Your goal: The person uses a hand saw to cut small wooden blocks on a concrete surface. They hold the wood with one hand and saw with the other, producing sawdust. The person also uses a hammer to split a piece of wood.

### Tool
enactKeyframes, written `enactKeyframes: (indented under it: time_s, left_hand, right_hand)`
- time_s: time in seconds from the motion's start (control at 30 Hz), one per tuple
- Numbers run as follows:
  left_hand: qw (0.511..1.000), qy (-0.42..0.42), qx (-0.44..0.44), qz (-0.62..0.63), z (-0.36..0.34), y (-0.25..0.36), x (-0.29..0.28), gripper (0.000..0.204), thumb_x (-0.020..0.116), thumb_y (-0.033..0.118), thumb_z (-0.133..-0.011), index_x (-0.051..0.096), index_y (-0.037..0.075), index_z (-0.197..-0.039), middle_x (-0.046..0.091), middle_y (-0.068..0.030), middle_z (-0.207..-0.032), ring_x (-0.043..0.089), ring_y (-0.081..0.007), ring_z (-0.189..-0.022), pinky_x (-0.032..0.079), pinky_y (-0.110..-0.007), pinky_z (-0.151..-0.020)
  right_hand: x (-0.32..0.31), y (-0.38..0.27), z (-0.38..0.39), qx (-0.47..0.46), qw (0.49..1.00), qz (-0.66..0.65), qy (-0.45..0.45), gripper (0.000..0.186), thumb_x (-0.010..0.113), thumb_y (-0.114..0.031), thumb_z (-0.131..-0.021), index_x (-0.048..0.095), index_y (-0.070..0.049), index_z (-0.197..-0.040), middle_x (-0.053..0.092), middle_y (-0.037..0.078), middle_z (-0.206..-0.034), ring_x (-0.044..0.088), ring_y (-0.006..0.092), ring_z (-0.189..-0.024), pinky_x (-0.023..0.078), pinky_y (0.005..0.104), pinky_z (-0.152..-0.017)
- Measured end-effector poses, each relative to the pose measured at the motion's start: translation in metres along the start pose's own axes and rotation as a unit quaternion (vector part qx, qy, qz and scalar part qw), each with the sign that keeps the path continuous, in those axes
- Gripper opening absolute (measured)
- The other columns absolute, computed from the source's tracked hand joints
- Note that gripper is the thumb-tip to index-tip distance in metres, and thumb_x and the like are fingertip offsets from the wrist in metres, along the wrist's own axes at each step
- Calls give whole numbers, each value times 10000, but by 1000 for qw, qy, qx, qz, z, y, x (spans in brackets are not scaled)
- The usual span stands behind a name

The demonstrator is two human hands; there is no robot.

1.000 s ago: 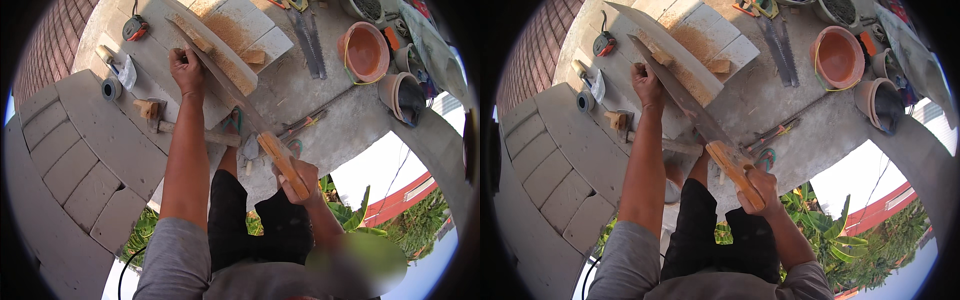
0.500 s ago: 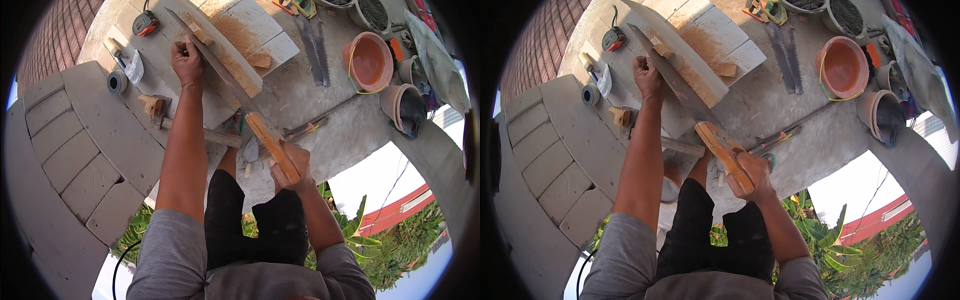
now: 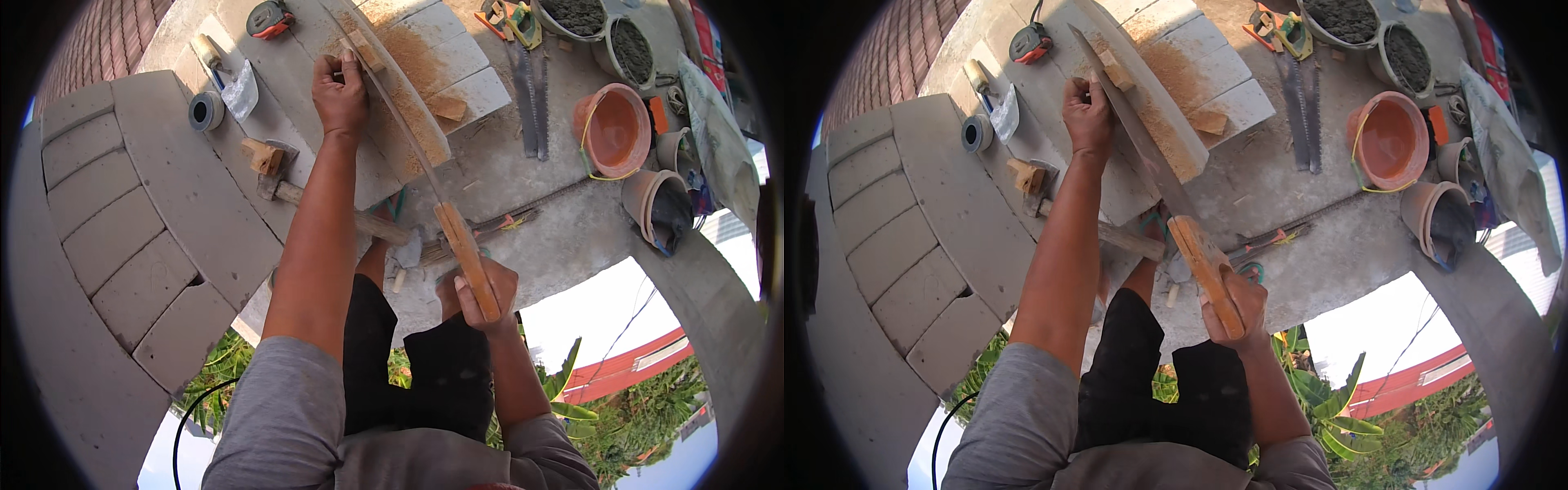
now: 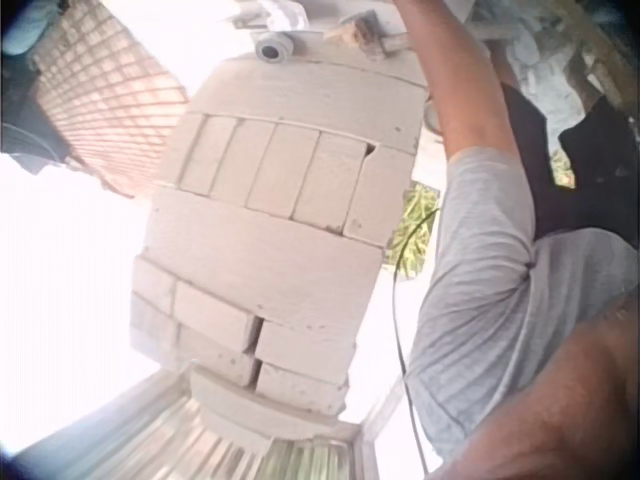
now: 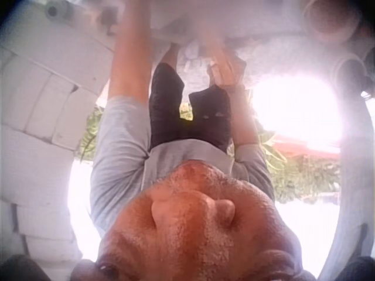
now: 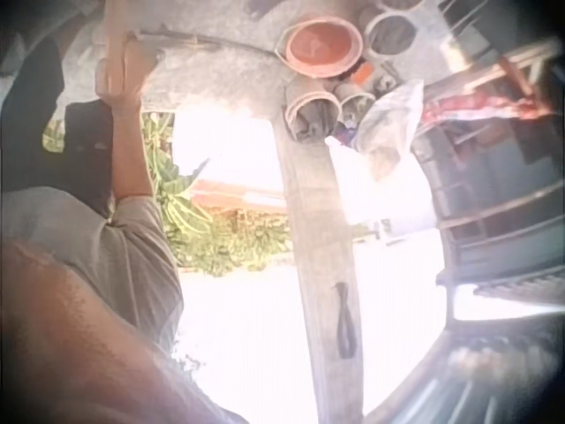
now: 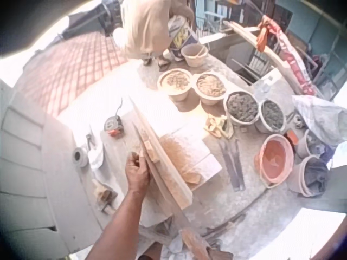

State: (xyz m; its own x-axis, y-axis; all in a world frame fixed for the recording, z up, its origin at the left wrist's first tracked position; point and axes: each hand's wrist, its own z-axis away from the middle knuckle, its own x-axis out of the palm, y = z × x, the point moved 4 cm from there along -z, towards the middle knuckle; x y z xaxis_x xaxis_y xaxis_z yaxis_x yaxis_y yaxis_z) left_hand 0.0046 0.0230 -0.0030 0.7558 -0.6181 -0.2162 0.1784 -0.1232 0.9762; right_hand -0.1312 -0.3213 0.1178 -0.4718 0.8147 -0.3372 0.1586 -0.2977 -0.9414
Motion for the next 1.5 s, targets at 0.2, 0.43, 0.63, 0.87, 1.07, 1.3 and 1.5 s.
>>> enactKeyframes:
  time_s: [0.2,0.43,0.63,0.87,1.07,1.3,1.5]
  left_hand:
    - [1000,0,-10,9,-9,-19,-7,335,724,299,-1044,577,59,-864,655,-29,-775,565,-92,-700,485,-293,-652]
    - [997,20,-4,-71,-4,5,-2,347,762,327,-1008,600,60,-857,667,-22,-740,575,-103,-689,504,-309,-671]
    - [998,9,-20,-61,0,6,-2,323,743,320,-1026,592,75,-881,672,-16,-755,589,-95,-690,504,-306,-670]
    - [995,4,-94,-27,2,4,-7,305,719,339,-1054,595,83,-944,587,37,-792,503,-63,-692,450,-275,-630]
    - [979,-29,-71,-187,1,27,-3,492,844,414,-929,639,28,-1155,691,-47,-971,670,-140,-832,552,-288,-772]
    - [985,-132,-110,-26,4,66,-32,461,839,178,-914,587,33,-1272,681,-122,-1306,698,-176,-1120,587,-330,-923]
    - [973,-158,-69,154,21,105,-87,399,721,-61,-940,541,66,-1274,635,-113,-1409,653,-175,-1244,586,-318,-1029]
  right_hand:
    - [39,9,-68,8,1000,-21,5,124,717,-44,-818,608,10,-796,616,137,-753,603,311,-578,472,405,-544]
    - [-7,9,87,56,998,12,-11,143,749,-95,-793,637,-27,-847,570,138,-731,592,345,-585,461,441,-510]
    - [-67,-63,184,146,986,78,-11,175,742,-147,-806,637,-16,-855,599,126,-729,596,310,-574,460,411,-532]
    - [-120,-120,169,243,960,-19,136,192,713,-155,-848,572,-25,-860,580,61,-734,530,183,-607,449,342,-613]
    - [-89,-118,98,173,969,98,150,249,730,-223,-901,574,-30,-891,551,66,-724,533,189,-614,427,350,-595]
    - [-36,-99,38,178,977,36,109,263,763,-192,-881,589,-30,-992,535,12,-774,481,107,-653,394,282,-596]
    - [24,-77,-65,-1,978,202,44,299,828,-242,-858,598,-56,-899,592,135,-778,617,372,-666,508,444,-622]
